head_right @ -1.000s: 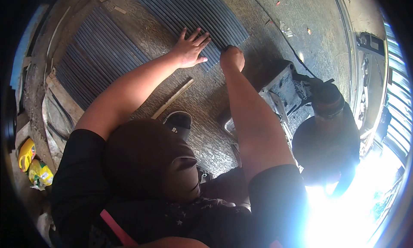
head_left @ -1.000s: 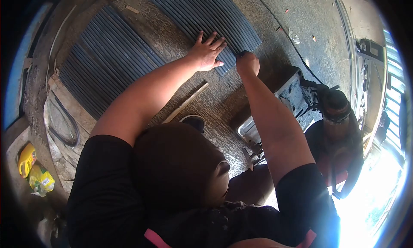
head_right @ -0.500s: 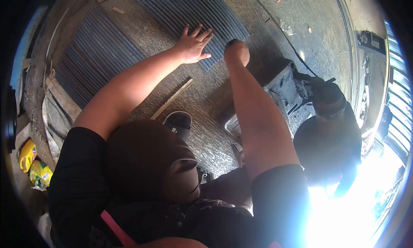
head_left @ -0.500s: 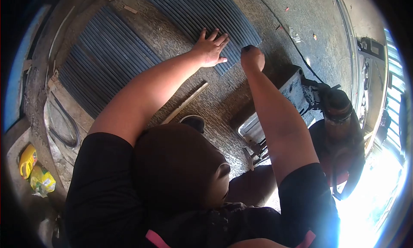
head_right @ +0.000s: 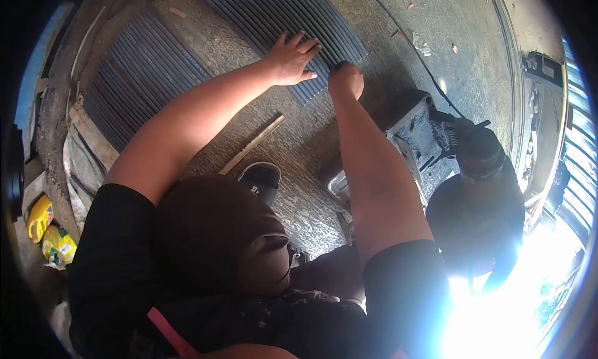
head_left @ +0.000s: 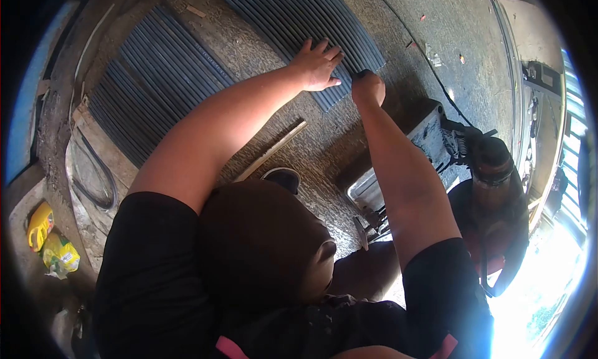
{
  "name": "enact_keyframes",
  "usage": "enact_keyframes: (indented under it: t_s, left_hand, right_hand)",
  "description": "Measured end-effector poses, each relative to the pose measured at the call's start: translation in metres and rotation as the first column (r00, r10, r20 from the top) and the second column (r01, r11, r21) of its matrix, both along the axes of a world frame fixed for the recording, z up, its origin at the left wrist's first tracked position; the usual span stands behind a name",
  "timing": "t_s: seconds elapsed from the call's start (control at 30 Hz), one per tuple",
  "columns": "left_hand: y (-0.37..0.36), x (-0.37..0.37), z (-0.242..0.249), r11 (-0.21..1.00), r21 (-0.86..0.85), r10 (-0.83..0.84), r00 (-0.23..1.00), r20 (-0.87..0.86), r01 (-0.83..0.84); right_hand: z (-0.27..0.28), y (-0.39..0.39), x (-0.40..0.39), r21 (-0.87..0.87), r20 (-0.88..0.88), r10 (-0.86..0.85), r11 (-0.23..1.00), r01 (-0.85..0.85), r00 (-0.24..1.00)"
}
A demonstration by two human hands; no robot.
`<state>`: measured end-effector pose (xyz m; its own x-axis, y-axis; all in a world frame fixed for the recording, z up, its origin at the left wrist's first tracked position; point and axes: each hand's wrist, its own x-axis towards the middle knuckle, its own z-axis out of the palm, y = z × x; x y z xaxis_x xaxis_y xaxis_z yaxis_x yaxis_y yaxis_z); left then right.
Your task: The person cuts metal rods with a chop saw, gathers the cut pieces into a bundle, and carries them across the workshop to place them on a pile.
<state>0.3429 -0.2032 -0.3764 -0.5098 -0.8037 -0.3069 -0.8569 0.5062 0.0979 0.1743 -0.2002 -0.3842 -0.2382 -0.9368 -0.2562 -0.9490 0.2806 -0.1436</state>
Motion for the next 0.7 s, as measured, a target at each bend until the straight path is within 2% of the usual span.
enact_keyframes:
  t_s: [0.2, 0.3, 0.43, 0.53, 0.6, 0.7]
  left_hand:
    - [-0.009, -0.006, 0.005, 0.999, 0.007, -0.036, 0.998, 0.052, 0.036]
    - [-0.007, -0.008, 0.005, 0.999, 0.045, 0.012, 0.998, 0.056, -0.014]
    - [-0.008, -0.008, 0.001, 1.0, 0.023, -0.002, 0.995, 0.096, 0.0]
    - [-0.006, -0.009, -0.002, 1.0, 0.023, -0.001, 0.995, 0.104, -0.002]
    - [-0.007, -0.009, -0.003, 1.0, 0.016, 0.003, 0.994, 0.109, -0.004]
    - [-0.006, -0.007, -0.003, 1.0, 0.01, -0.001, 0.996, 0.089, 0.0]
  right_hand:
    - [0.001, -0.002, -0.002, 0.008, 0.002, 0.009, 1.0, -0.009, 1.0]
    - [0.006, -0.004, -0.005, 0.044, 0.015, 0.025, 0.999, -0.026, 1.0]
    - [0.008, -0.016, -0.016, -0.001, 0.066, 0.057, 0.998, -0.057, 0.996]
    - [0.002, -0.024, -0.023, -0.033, 0.076, -0.042, 0.998, 0.045, 0.996]
    - [-0.002, -0.028, -0.026, 0.002, 0.047, 0.049, 0.999, -0.049, 0.998]
    - [-0.006, -0.031, -0.03, -0.001, 0.073, 0.078, 0.997, -0.079, 0.994]
